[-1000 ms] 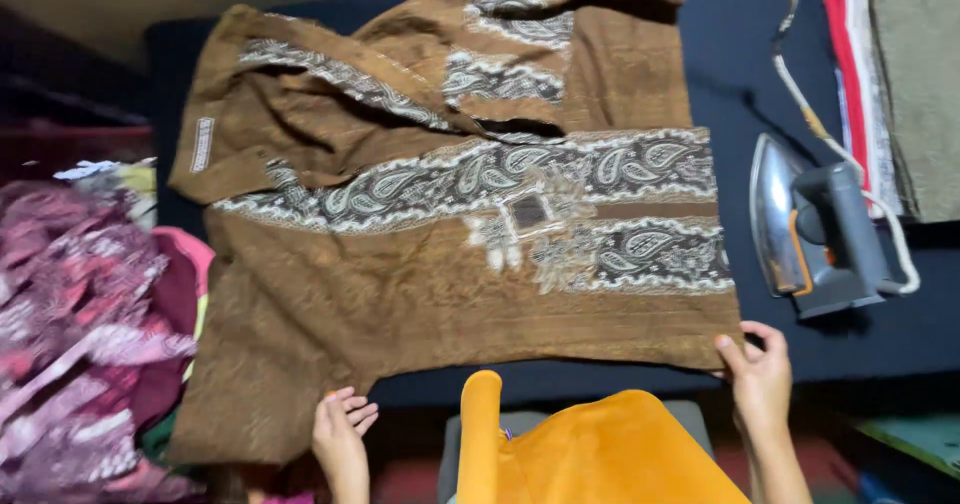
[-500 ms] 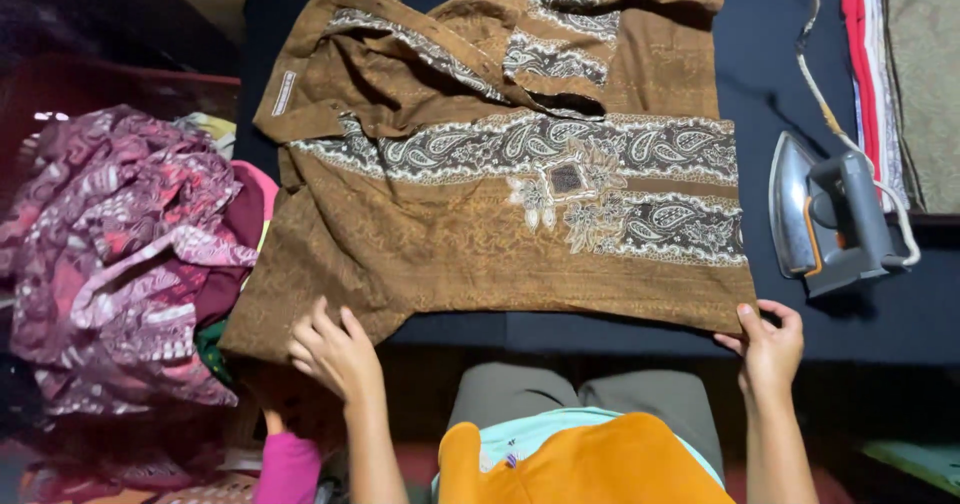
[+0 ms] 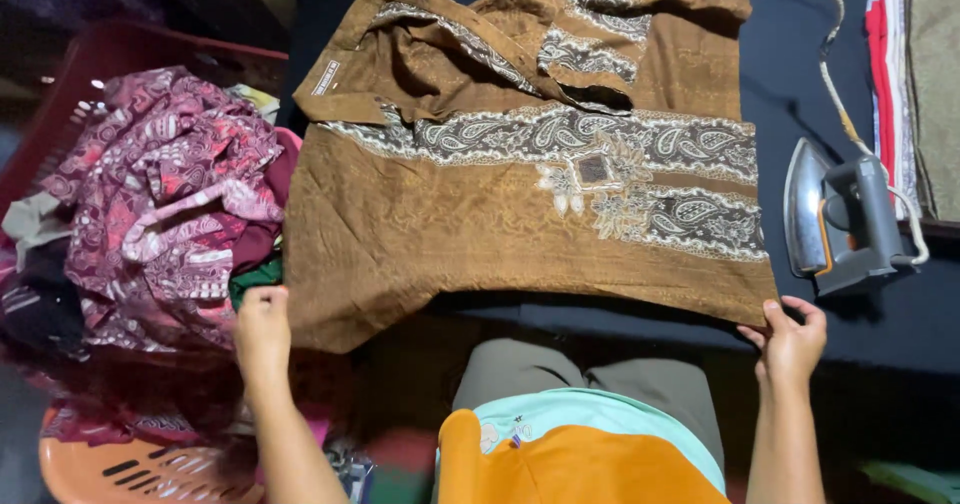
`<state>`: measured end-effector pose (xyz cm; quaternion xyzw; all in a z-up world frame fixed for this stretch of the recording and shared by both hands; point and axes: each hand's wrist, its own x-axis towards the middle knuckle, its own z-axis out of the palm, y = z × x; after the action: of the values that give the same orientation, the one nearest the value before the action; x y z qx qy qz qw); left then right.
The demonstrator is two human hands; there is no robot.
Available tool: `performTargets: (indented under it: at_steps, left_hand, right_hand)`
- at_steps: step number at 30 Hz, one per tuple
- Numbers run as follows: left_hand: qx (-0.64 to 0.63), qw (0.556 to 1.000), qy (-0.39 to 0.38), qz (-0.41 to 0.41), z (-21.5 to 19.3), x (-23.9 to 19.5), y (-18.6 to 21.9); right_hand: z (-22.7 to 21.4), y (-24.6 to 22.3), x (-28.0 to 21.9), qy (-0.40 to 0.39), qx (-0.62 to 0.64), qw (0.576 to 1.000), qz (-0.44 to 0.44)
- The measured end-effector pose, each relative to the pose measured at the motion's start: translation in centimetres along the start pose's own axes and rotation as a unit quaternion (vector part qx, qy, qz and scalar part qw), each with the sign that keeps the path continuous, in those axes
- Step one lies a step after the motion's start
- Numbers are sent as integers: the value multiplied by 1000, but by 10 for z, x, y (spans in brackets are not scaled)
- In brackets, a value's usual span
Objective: Ironing a brown patterned shirt on an ironing board.
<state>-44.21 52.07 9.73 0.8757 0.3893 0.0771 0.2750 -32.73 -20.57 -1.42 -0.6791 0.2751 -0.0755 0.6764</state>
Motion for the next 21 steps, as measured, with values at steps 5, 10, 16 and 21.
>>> performTargets:
  at_steps: [5,10,16,21]
  left_hand:
    - [43,999,-26,7,15,-12,-41]
    - [109,983,-149,-20,51,4,-78]
    - [60,993,22,104,57,24,7]
    - [8,993,-91,75,97,82,-29]
  right_hand:
    - [-23,9,18,-3,-17,1000,-17]
    - [-30,5,25,-16,-44,999,-14]
    - [-25,-5,18,-20,-55,998,-3]
    - [-26,-3,22,-17,-45,999,14]
